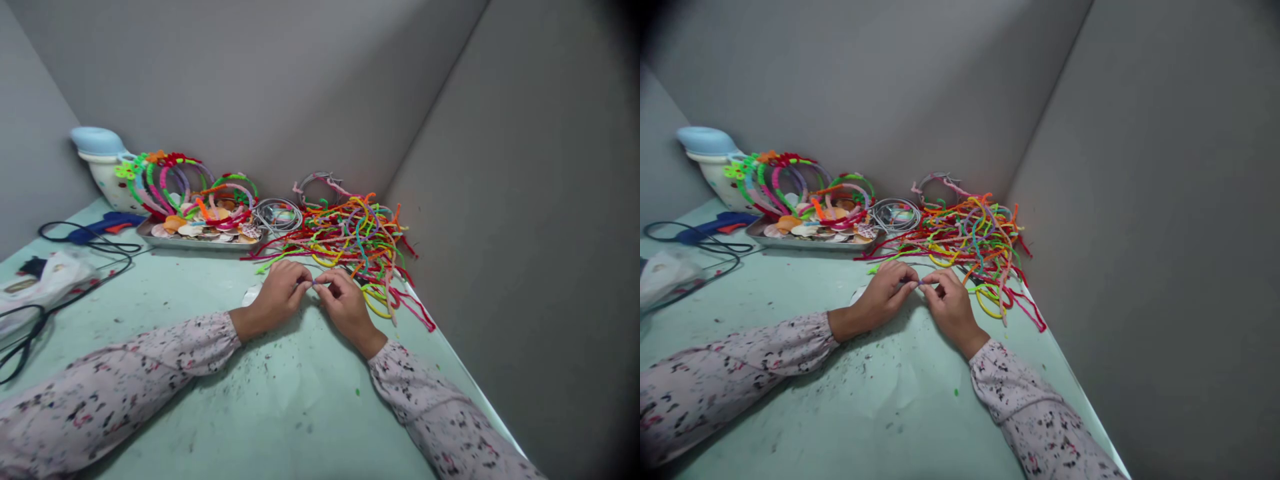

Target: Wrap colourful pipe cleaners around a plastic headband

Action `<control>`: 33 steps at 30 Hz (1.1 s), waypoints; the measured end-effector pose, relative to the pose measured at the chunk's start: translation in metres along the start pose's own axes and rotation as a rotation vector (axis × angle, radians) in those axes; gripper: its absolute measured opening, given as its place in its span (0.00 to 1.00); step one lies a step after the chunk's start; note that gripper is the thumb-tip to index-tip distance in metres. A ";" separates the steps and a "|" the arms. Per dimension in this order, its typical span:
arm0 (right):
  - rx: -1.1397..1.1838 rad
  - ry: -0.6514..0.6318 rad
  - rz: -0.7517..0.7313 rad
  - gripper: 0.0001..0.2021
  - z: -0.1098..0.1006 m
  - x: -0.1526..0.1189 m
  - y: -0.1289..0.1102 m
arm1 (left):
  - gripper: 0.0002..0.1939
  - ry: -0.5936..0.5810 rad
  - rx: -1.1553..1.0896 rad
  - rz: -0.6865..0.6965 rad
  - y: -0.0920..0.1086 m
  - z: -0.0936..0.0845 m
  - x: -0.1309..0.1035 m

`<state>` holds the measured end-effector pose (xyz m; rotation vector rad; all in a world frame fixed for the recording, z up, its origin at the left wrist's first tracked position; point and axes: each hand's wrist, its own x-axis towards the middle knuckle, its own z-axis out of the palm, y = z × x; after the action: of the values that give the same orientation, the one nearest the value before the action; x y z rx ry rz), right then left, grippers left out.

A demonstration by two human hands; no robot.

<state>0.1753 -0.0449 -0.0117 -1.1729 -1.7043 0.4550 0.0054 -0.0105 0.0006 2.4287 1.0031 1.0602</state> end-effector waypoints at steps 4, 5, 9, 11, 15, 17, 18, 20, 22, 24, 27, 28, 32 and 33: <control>0.022 0.002 0.026 0.06 0.000 0.000 -0.001 | 0.06 0.008 0.001 -0.001 0.000 0.000 0.001; 0.016 0.004 0.029 0.07 0.000 0.000 -0.002 | 0.06 0.007 0.002 0.000 0.000 0.000 0.000; -0.025 0.004 0.007 0.06 -0.001 0.000 -0.004 | 0.06 -0.012 0.012 0.018 0.000 0.001 -0.001; -0.032 -0.005 0.000 0.06 -0.001 0.000 -0.003 | 0.06 -0.019 0.022 0.027 0.000 0.001 -0.001; 0.020 -0.063 0.084 0.08 0.000 -0.002 0.000 | 0.06 -0.021 0.043 0.031 0.000 0.002 -0.002; 0.056 -0.100 0.135 0.09 0.000 -0.003 0.001 | 0.06 -0.028 0.048 0.034 0.000 0.002 -0.002; 0.066 -0.113 0.151 0.09 0.000 -0.004 0.002 | 0.06 -0.030 0.048 0.037 0.000 0.002 -0.002; 0.068 -0.122 0.163 0.10 0.000 -0.004 0.003 | 0.05 -0.034 0.046 0.043 0.000 0.001 -0.002; 0.070 -0.116 0.163 0.10 0.000 -0.004 0.003 | 0.05 -0.032 0.047 0.047 0.000 0.001 -0.002; 0.094 -0.092 0.160 0.10 0.000 -0.003 0.002 | 0.05 -0.023 0.048 0.046 0.000 0.001 -0.001; 0.135 -0.037 0.145 0.10 0.001 -0.002 -0.001 | 0.05 -0.005 0.043 0.047 0.000 0.001 -0.001; 0.135 -0.023 0.134 0.09 0.001 -0.001 -0.002 | 0.05 -0.002 0.041 0.048 0.000 0.001 -0.001; 0.099 -0.011 0.100 0.08 0.001 -0.001 -0.005 | 0.05 -0.002 0.051 0.052 -0.001 0.001 -0.001; 0.096 -0.018 0.101 0.08 0.001 -0.001 -0.004 | 0.05 -0.005 0.055 0.054 -0.001 0.002 -0.001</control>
<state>0.1720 -0.0475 -0.0094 -1.1921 -1.6253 0.6046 0.0054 -0.0109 -0.0016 2.5144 0.9827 1.0568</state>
